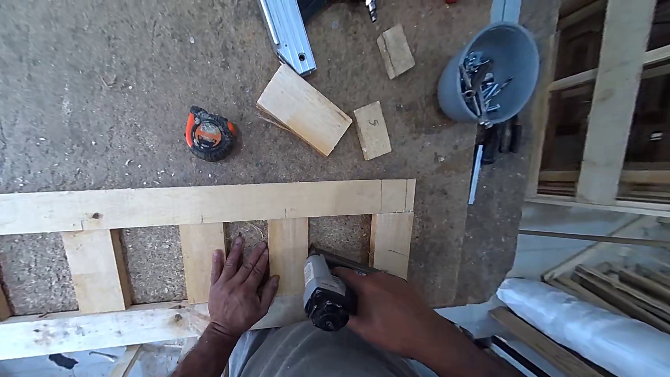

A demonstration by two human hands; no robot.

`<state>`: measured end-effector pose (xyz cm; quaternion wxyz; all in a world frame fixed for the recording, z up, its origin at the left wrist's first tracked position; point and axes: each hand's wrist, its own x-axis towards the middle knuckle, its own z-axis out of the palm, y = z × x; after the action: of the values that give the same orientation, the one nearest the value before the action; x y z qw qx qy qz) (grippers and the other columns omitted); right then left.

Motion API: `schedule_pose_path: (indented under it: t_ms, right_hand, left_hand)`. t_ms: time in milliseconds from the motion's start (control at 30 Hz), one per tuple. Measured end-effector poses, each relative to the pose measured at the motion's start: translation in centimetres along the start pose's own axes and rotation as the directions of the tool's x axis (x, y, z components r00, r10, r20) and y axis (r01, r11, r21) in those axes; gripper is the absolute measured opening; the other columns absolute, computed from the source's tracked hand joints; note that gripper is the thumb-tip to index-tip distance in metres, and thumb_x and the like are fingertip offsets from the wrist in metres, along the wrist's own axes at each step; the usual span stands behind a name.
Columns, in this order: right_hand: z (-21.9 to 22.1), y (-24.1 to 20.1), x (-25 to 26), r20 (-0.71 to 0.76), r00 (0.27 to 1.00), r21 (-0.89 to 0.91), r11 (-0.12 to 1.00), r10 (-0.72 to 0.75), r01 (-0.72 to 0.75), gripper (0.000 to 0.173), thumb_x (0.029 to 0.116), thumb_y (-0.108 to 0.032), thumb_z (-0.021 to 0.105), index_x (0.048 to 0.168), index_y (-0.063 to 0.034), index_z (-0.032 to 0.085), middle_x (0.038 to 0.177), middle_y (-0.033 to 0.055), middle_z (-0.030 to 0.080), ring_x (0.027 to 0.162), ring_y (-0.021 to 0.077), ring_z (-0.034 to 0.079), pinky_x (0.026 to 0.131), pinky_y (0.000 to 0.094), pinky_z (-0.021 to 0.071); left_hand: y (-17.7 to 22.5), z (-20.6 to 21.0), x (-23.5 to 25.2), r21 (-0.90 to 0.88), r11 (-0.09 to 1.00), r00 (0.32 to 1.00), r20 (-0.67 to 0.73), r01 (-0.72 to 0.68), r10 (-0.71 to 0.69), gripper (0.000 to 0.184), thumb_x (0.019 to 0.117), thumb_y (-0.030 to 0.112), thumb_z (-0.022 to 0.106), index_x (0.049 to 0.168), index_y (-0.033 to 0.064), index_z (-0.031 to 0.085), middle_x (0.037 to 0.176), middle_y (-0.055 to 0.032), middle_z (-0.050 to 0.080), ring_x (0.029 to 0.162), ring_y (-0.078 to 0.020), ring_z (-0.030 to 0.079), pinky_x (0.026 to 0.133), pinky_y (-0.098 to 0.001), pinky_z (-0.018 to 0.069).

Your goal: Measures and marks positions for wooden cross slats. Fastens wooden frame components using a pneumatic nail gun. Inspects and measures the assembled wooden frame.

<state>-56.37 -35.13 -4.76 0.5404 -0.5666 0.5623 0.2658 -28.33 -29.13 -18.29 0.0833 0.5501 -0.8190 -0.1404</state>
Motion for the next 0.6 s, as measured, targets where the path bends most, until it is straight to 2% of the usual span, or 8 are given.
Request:
schedule_pose_path:
  t_ms: [133,233,600]
  right_hand:
    - [-0.2,0.8,-0.2,-0.02,1.0,0.039,0.999,-0.002,0.003,0.059,0.0889,-0.043,0.068,0.142,-0.02,0.056,0.1,0.0168,0.071,0.095,0.0386,0.07,0.077,0.0624,0.054]
    - [-0.5,0.0,0.1,0.027,1.0,0.018,1.0,0.009,-0.01,0.059,0.091,-0.042,0.067,0.144,-0.0193,0.054,0.103,0.0181,0.071,0.098,0.0399,0.069,0.08,0.0624,0.0537]
    - [-0.6,-0.4,-0.2,0.011,1.0,0.007,1.0,0.01,-0.01,0.06,0.0898,-0.042,0.067,0.143,-0.0196,0.054,0.101,0.0174,0.071,0.095,0.0396,0.07,0.076,0.0619,0.0537]
  left_hand:
    - [0.1,0.0,0.2,-0.008,1.0,1.0,0.0,0.006,-0.006,0.052,0.1,0.054,0.047,0.133,0.0217,0.071,0.143,0.0061,0.063,0.145,-0.0301,0.046,0.122,-0.0626,0.0238]
    - [0.0,0.1,-0.1,-0.01,1.0,1.0,-0.006,0.005,-0.005,0.052,0.0999,0.054,0.047,0.133,0.021,0.071,0.143,0.0058,0.063,0.146,-0.03,0.046,0.122,-0.0625,0.0229]
    - [0.0,0.0,0.1,-0.01,1.0,1.0,0.0,0.008,-0.008,0.051,0.0995,0.053,0.048,0.132,0.0202,0.072,0.141,0.0053,0.065,0.144,-0.0307,0.048,0.121,-0.063,0.0249]
